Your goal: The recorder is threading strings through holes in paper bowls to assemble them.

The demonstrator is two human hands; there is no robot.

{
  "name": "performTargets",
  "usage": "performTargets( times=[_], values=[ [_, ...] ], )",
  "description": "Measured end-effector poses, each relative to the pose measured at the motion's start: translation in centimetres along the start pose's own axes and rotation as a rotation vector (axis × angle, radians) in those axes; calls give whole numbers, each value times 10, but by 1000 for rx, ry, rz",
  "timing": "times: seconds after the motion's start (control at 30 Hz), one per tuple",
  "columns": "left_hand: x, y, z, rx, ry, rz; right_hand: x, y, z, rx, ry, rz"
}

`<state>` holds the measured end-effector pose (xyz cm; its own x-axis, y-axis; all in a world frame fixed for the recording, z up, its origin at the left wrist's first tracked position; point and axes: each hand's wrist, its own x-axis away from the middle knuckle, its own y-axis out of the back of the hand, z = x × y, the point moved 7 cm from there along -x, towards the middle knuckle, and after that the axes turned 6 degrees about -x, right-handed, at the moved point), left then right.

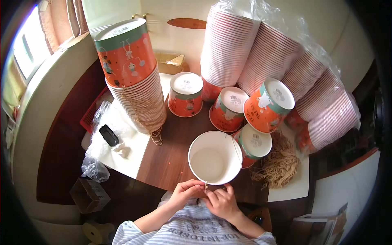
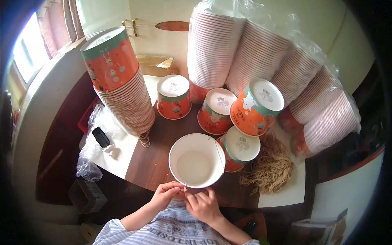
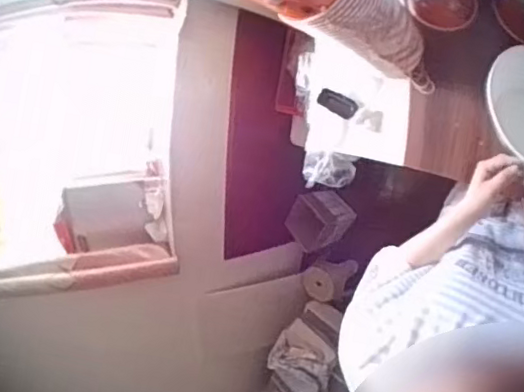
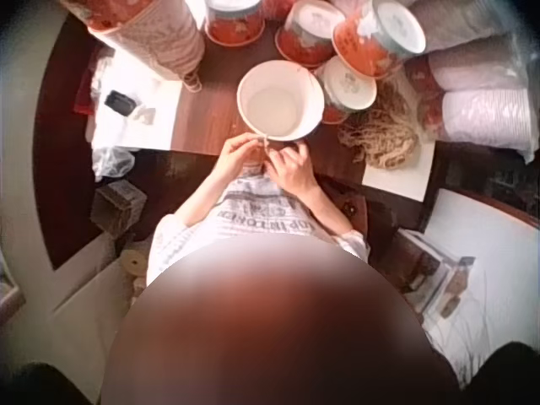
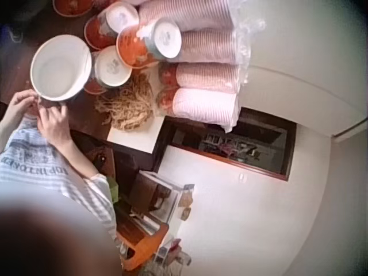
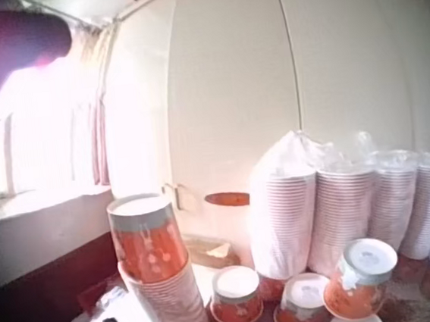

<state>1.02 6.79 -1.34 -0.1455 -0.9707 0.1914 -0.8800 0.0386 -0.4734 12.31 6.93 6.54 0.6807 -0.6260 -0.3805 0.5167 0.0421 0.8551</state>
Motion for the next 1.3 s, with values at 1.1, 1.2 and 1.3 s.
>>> performTargets(
  times=[1.1,1.2,1.3],
  values=[
    [-5,-12,1,126,126,215,-2,-15,-4,-64,-17,-36],
    [-5,-12,19,298,191,263,-3,-17,-2,-62,-29,25],
    [-8,-12,31,398,211,281,-6,-11,1,-62,10,-38]
  ],
)
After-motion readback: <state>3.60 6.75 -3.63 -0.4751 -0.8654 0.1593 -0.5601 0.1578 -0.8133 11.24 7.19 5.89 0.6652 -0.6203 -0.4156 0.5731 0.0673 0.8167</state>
